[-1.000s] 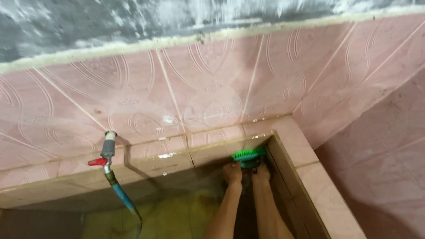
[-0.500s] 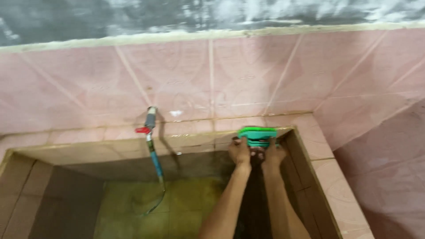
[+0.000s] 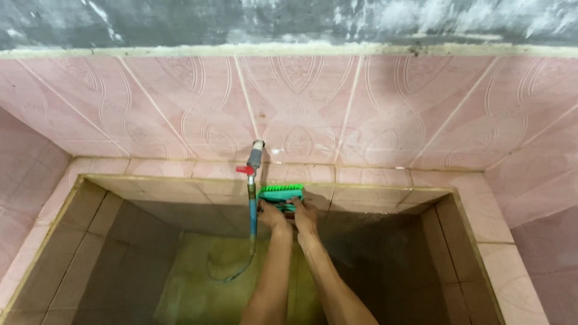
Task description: The person scrubs the tiled walls of a built-in bathtub with a green brush, then rinses the brush and uses a black cloth to wipe the same area. They repeatedly rinse the cloth and brush in the tub water and on the floor.
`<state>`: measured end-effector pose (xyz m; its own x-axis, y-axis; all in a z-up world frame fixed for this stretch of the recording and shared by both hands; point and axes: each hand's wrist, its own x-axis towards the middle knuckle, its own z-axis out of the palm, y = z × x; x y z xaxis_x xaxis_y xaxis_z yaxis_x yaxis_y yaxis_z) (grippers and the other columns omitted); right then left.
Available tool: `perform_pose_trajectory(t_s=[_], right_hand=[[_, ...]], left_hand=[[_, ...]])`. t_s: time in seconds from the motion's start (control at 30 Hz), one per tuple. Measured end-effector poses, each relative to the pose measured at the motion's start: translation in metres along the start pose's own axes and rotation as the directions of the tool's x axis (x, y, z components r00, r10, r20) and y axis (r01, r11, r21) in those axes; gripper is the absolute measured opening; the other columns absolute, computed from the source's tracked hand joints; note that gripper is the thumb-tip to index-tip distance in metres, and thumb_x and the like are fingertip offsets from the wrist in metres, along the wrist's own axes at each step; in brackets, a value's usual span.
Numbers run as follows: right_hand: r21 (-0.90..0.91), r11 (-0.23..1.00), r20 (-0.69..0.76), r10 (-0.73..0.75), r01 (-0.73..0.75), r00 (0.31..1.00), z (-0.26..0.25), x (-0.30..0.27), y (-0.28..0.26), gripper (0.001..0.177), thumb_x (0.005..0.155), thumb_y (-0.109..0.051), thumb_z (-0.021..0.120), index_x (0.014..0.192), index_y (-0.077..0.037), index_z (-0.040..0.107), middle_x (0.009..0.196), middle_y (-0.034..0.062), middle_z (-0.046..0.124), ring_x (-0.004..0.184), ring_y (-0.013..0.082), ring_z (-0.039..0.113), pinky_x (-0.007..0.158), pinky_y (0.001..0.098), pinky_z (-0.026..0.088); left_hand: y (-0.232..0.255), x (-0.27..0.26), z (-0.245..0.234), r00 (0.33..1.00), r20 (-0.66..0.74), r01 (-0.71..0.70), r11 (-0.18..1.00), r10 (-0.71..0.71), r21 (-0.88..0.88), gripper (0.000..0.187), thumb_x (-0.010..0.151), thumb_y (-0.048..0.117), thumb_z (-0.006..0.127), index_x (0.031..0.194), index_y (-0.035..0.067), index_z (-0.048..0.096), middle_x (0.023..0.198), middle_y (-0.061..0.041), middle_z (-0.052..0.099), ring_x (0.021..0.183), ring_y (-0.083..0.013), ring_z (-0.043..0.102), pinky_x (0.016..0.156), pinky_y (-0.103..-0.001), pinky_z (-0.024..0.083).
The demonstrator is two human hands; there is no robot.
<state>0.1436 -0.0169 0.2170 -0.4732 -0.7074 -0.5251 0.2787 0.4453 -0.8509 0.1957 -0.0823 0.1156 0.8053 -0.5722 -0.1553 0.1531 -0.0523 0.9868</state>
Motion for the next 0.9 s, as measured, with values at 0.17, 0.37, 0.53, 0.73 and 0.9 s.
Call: perform_pose_trajectory(t_s=[0.17, 0.37, 0.53, 0.73, 0.9], right_hand=[[0.129, 0.99, -0.106, 0.075, -0.061, 0.992, -0.06, 0.088, 0.047, 0.035, 0.085, -0.031, 0.06, 0.104, -0.003, 0.072, 0.074, 0.0135, 0.066, 0.06, 0.0309, 0.069, 0.04, 0.0332, 0.045], [0.377, 0.926, -0.171, 0.099, -0.027, 0.98, -0.177, 0.064, -0.037, 0.036, 0.094, -0.043, 0.061, 0.117, -0.017, 0.054, 0.077, 0.0137, 0.069, 0.054, 0.0202, 0.066, 0.037, 0.0262, 0.038], [0.446, 0.895, -0.376, 0.177, 0.01, 0.91, -0.253, 0.097, -0.045, 0.047, 0.079, -0.043, 0.081, 0.099, -0.004, 0.063, 0.068, 0.0111, 0.067, 0.049, 0.0185, 0.061, 0.039, 0.0326, 0.051], [0.511, 0.844, -0.419, 0.077, 0.165, 0.904, -0.333, 0.109, -0.077, 0.04, 0.086, -0.043, 0.079, 0.11, -0.014, 0.064, 0.075, 0.0097, 0.069, 0.062, 0.024, 0.073, 0.055, 0.0452, 0.062], [0.135, 0.969, -0.312, -0.154, 0.205, 0.937, -0.342, 0.048, -0.124, 0.054, 0.094, -0.027, 0.077, 0.127, 0.008, 0.054, 0.094, 0.0229, 0.069, 0.074, 0.0319, 0.072, 0.062, 0.0567, 0.06]], left_hand=[[0.025, -0.056, 0.021, 0.888, 0.221, 0.437, 0.891, -0.404, -0.126, 0.056, 0.089, 0.028, 0.081, 0.133, 0.008, 0.051, 0.133, -0.025, 0.057, 0.104, -0.0445, 0.067, 0.056, -0.055, 0.065], [0.069, -0.186, 0.056, 0.699, 0.533, 0.507, 0.856, -0.476, 0.099, 0.052, 0.086, 0.026, 0.078, 0.125, 0.0, 0.058, 0.099, -0.024, 0.064, 0.054, -0.033, 0.07, 0.041, -0.04, 0.062], [0.064, -0.248, 0.074, 0.59, 0.575, 0.504, 0.815, -0.567, 0.286, 0.041, 0.076, 0.034, 0.083, 0.097, 0.003, 0.067, 0.077, -0.021, 0.071, 0.058, -0.0329, 0.074, 0.044, -0.05, 0.061], [0.133, -0.291, 0.045, 0.357, 0.848, 0.152, 0.92, -0.391, 0.36, 0.049, 0.098, 0.047, 0.066, 0.121, 0.004, 0.058, 0.098, -0.018, 0.072, 0.09, -0.035, 0.076, 0.078, -0.055, 0.06], [0.205, -0.311, 0.012, 0.179, 0.964, -0.677, 0.735, 0.198, -0.025, 0.029, 0.099, 0.018, 0.06, 0.127, 0.009, 0.061, 0.119, -0.02, 0.063, 0.113, -0.0442, 0.064, 0.089, -0.054, 0.056]])
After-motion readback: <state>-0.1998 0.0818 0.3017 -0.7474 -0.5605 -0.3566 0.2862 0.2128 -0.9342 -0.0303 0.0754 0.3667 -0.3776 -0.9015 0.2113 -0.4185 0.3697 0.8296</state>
